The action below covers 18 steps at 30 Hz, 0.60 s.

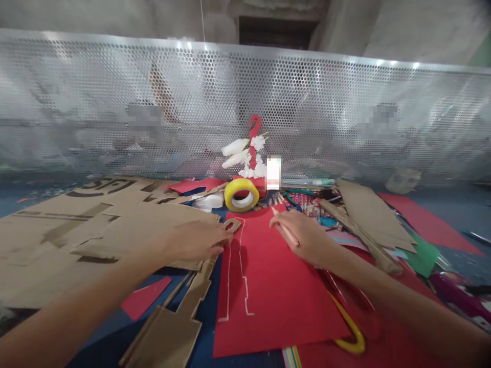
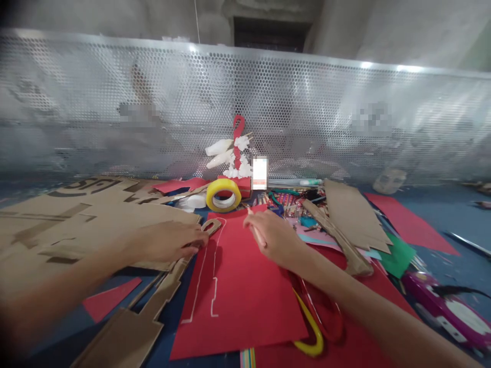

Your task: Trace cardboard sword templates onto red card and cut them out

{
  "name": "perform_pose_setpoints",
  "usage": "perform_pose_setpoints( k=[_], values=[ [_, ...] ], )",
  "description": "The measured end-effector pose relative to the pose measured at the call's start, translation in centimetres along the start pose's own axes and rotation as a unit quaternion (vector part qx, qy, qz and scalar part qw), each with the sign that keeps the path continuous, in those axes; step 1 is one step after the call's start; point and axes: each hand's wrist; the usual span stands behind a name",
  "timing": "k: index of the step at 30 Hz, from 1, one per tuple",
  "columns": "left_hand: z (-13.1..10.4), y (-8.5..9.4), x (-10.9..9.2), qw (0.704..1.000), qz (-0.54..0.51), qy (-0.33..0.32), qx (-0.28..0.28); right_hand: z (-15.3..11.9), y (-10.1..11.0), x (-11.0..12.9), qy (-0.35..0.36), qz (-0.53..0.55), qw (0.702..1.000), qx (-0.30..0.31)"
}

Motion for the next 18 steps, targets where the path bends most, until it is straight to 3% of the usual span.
perform_pose_setpoints(
  k=[4,9,14,18],
  values=[
    [0.3,-0.7,0.3,0.999,0.037,0.005,-0.013,0.1,-0.1,-2.2,-0.048,-0.102,0.992,0.054],
    [0.5,-1.3,0.3,0.999,0.017,0.019,-0.031,0.0,-1.2,-2.7,-0.044,-0.053,0.996,0.059],
    [1.0,-1.9,0.9,0.998,0.000,0.030,-0.052,0.2,-1.1,-3.3,-0.044,0.062,0.996,0.047],
    [1.1,-2.0,1.3,0.998,-0.012,0.022,-0.056,0.4,-0.9,-4.0,-0.071,0.009,0.997,0.028]
  ],
)
Point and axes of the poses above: each hand's wrist, its own z-axis towards the middle knuckle, its own y-axis out of the back of the hand, x = y × z, and after that the axes turned 3 degrees about y, right-handed
